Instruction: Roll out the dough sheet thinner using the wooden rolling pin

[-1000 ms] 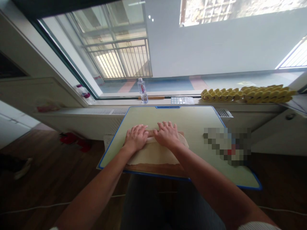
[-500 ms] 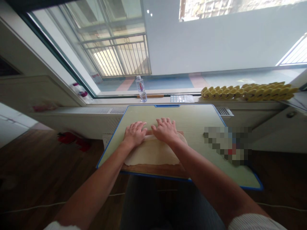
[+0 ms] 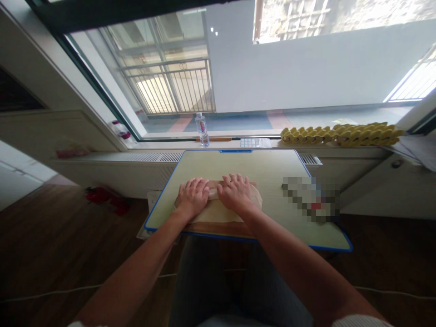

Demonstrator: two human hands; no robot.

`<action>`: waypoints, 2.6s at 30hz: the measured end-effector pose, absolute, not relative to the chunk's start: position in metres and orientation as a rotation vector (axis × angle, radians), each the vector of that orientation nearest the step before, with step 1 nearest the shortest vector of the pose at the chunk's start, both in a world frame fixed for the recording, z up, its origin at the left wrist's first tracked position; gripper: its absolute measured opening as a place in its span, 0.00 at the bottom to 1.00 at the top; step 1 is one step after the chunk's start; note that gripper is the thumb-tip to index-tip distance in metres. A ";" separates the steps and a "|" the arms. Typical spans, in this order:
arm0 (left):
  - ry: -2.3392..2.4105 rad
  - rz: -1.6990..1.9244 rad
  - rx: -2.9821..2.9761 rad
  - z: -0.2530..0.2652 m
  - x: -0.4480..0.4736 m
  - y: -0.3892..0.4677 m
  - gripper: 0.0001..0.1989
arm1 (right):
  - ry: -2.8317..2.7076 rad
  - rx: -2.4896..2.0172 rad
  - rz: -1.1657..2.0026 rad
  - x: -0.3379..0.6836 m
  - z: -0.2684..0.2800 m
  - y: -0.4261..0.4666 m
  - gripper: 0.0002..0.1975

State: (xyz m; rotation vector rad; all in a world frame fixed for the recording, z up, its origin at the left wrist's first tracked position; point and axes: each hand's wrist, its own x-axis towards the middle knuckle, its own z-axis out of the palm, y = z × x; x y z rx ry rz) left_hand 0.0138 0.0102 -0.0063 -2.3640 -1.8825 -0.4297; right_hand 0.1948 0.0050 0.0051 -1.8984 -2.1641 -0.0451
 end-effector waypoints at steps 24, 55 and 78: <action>-2.042 -0.300 -2.473 0.001 0.011 0.080 0.25 | -2.139 -1.989 0.199 0.192 0.006 0.082 0.32; -1.941 -0.404 -2.369 -0.005 0.015 0.026 0.24 | -2.134 -1.893 -0.087 0.192 0.000 0.019 0.23; -1.938 -0.344 -2.380 -0.005 0.014 0.043 0.24 | -2.109 -1.912 -0.016 0.191 0.001 0.032 0.26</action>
